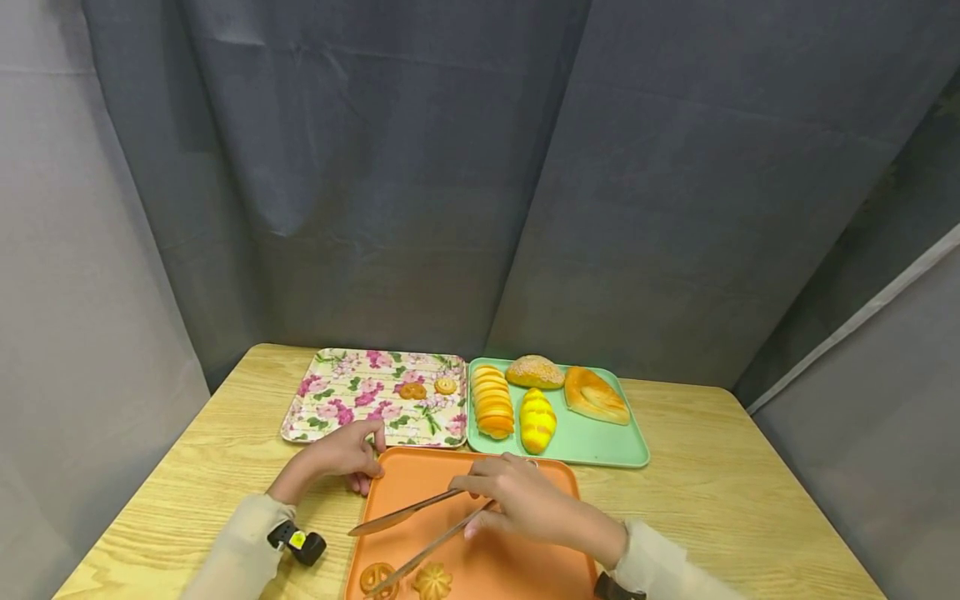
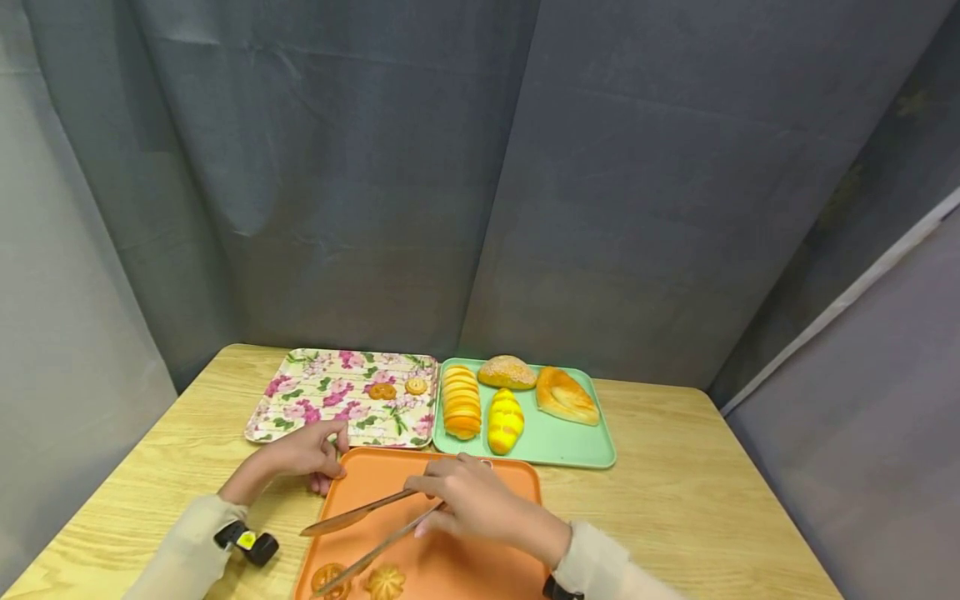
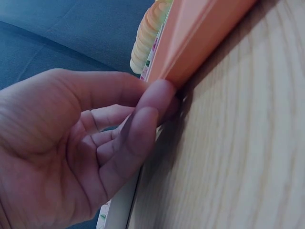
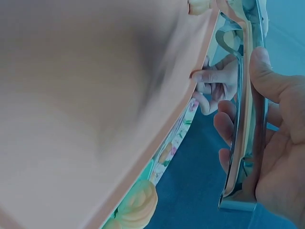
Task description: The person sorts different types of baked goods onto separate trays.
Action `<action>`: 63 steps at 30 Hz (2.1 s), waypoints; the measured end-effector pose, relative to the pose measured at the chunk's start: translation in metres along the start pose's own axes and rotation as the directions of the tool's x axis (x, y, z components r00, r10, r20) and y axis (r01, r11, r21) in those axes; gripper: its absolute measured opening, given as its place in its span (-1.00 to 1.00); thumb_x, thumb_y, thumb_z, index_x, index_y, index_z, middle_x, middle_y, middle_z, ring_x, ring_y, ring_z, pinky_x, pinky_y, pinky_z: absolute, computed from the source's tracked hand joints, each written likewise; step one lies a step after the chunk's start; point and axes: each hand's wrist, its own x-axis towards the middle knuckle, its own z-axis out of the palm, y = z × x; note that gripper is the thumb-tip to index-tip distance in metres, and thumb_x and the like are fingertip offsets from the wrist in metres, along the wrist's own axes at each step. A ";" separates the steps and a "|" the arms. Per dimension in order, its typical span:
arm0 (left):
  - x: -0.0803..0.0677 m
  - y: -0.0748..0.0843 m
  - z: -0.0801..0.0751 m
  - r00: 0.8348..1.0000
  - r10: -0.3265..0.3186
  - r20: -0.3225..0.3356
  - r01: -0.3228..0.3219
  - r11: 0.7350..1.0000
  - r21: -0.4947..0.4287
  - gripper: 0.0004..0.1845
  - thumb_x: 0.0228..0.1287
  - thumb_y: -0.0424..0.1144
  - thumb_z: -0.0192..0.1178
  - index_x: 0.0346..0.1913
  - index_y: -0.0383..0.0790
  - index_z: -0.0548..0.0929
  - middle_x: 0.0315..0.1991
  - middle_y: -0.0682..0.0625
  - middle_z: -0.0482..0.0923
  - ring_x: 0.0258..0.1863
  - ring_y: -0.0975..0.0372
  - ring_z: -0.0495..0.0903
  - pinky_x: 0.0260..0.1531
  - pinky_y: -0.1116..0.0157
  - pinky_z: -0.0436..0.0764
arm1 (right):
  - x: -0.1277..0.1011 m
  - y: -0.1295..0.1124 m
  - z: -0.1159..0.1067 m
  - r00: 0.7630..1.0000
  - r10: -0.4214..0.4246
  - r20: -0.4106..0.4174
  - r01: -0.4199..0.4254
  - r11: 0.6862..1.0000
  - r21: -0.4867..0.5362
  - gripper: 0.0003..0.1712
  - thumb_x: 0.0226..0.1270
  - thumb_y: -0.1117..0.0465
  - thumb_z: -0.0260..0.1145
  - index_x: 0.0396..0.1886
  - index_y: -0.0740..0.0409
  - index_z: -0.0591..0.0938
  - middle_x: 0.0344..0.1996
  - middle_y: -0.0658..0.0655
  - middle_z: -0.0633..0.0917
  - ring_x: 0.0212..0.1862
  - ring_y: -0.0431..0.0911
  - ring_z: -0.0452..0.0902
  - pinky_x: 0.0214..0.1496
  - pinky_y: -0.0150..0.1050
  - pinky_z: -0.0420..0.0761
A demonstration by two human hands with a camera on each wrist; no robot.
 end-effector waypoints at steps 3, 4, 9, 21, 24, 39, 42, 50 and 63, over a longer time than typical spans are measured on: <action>0.000 0.000 0.000 1.000 -0.003 -0.002 0.003 1.000 0.001 -0.72 0.22 -0.51 0.29 -0.14 -0.44 0.39 -0.65 -0.21 0.66 -0.74 0.21 0.64 -0.69 0.25 0.64 | -0.001 -0.003 0.002 1.000 -0.008 0.030 0.008 1.000 0.005 -0.42 0.19 -0.18 0.41 0.17 -0.07 0.68 -0.26 -0.08 0.69 -0.24 -0.29 0.58 -0.03 -0.32 0.54; 0.000 0.000 0.000 1.000 -0.003 -0.002 0.003 1.000 0.002 -0.72 0.21 -0.51 0.29 -0.15 -0.44 0.39 -0.65 -0.20 0.66 -0.74 0.21 0.64 -0.69 0.25 0.64 | -0.002 -0.004 0.002 0.999 -0.006 0.040 0.006 1.000 0.003 -0.41 0.19 -0.19 0.41 0.17 -0.08 0.67 -0.26 -0.09 0.69 -0.24 -0.30 0.57 -0.03 -0.33 0.52; 0.001 0.001 0.001 1.000 -0.003 -0.005 0.003 1.000 0.004 -0.72 0.20 -0.52 0.29 -0.15 -0.45 0.39 -0.66 -0.17 0.65 -0.74 0.23 0.63 -0.70 0.27 0.63 | -0.004 -0.006 0.005 0.998 0.004 0.062 -0.004 1.000 -0.012 -0.42 0.19 -0.19 0.41 0.18 -0.11 0.67 -0.27 -0.13 0.68 -0.24 -0.36 0.49 -0.01 -0.36 0.50; 0.000 0.000 0.001 1.000 0.000 -0.002 0.000 1.000 -0.005 -0.72 0.20 -0.52 0.29 -0.16 -0.45 0.39 -0.67 -0.17 0.65 -0.75 0.23 0.63 -0.70 0.26 0.64 | -0.004 0.000 0.009 1.000 0.004 -0.022 -0.004 1.000 -0.019 -0.52 0.18 -0.13 0.45 0.07 -0.09 0.73 -0.35 -0.13 0.68 -0.35 -0.37 0.45 -0.19 -0.41 0.47; 0.001 -0.001 0.001 1.000 -0.001 -0.002 0.001 1.000 -0.005 -0.72 0.20 -0.52 0.29 -0.16 -0.44 0.39 -0.67 -0.17 0.65 -0.75 0.23 0.63 -0.70 0.27 0.64 | -0.003 0.002 0.009 0.999 0.028 -0.047 -0.030 0.999 -0.041 -0.52 0.17 -0.12 0.47 0.06 -0.07 0.74 -0.37 -0.13 0.68 -0.37 -0.38 0.44 -0.19 -0.39 0.49; 0.001 -0.002 0.001 1.000 0.005 -0.002 -0.005 1.000 -0.003 -0.71 0.19 -0.51 0.30 -0.16 -0.45 0.38 -0.67 -0.14 0.64 -0.74 0.23 0.62 -0.70 0.29 0.62 | 0.003 -0.004 0.011 0.999 -0.004 -0.039 0.002 0.999 -0.047 -0.57 0.22 -0.12 0.43 0.03 -0.08 0.75 -0.40 -0.17 0.63 -0.42 -0.39 0.35 -0.31 -0.49 0.37; 0.002 -0.003 0.001 1.000 0.006 -0.001 -0.006 1.000 -0.001 -0.71 0.19 -0.51 0.30 -0.16 -0.45 0.38 -0.67 -0.14 0.64 -0.75 0.23 0.62 -0.70 0.29 0.62 | 0.003 -0.003 0.012 0.998 -0.017 -0.062 0.014 0.998 -0.053 -0.60 0.20 -0.11 0.44 -0.01 -0.08 0.76 -0.42 -0.16 0.64 -0.45 -0.39 0.34 -0.35 -0.52 0.35; 0.004 -0.004 0.000 1.000 -0.002 0.004 0.002 1.000 -0.009 -0.72 0.20 -0.53 0.28 -0.15 -0.46 0.37 -0.67 -0.12 0.64 -0.74 0.23 0.64 -0.69 0.29 0.64 | 0.005 -0.002 0.015 0.989 -0.063 -0.135 0.052 0.995 -0.079 -0.62 0.15 -0.09 0.48 -0.07 -0.06 0.78 -0.50 -0.16 0.60 -0.52 -0.41 0.20 -0.40 -0.57 0.21; 0.003 -0.005 -0.001 1.000 -0.012 0.012 0.012 1.000 -0.019 -0.72 0.20 -0.51 0.28 -0.14 -0.46 0.38 -0.68 -0.10 0.65 -0.74 0.24 0.64 -0.69 0.31 0.64 | 0.005 -0.004 0.014 0.982 -0.086 -0.166 0.068 0.991 -0.112 -0.61 0.13 -0.10 0.48 -0.09 -0.05 0.79 -0.50 -0.16 0.61 -0.52 -0.40 0.21 -0.41 -0.57 0.22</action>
